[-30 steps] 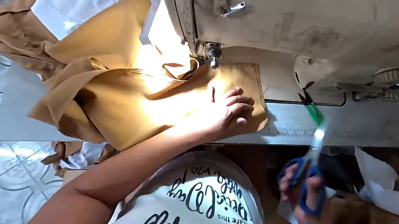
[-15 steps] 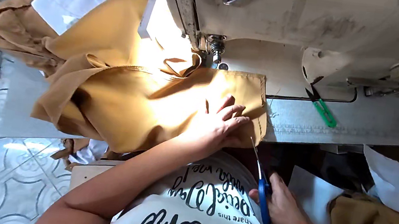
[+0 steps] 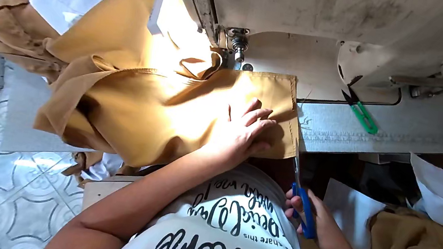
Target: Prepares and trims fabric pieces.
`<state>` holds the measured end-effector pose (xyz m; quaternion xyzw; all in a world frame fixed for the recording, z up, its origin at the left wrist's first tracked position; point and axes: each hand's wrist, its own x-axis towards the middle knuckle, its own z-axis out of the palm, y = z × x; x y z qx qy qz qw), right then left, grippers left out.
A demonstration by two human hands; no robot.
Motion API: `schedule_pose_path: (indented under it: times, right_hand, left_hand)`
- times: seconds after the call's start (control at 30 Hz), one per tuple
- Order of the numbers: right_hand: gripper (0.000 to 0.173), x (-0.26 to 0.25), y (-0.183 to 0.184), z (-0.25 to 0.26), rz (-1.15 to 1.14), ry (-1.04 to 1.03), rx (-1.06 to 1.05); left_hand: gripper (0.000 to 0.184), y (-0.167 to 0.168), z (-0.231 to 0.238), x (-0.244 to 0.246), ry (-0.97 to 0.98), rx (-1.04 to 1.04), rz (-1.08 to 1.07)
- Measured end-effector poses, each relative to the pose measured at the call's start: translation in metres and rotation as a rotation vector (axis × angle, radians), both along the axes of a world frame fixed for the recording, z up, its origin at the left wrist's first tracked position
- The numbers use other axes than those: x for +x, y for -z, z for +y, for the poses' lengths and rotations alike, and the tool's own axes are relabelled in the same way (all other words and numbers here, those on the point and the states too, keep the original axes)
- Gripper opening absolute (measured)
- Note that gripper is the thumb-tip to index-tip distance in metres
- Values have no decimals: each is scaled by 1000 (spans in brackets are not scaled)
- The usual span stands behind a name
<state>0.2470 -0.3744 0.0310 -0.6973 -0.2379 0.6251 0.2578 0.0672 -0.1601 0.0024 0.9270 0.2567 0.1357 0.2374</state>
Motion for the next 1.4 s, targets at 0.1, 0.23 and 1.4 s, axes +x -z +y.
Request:
schedule_pose_path:
  times: [0.1,0.23,1.4]
  right_hand:
    - [42,-1,-1,1,-49,-10,-14]
    - [49,-3,2,1,-155,-73,-3]
    - [52,8,10,3,57,-18,-10]
  left_hand:
    - [47,1,-1,2,-15,5,2]
    - [46,0,-2,4,-38,-3,16]
    - [59,2,-8,1,-62,-27,31]
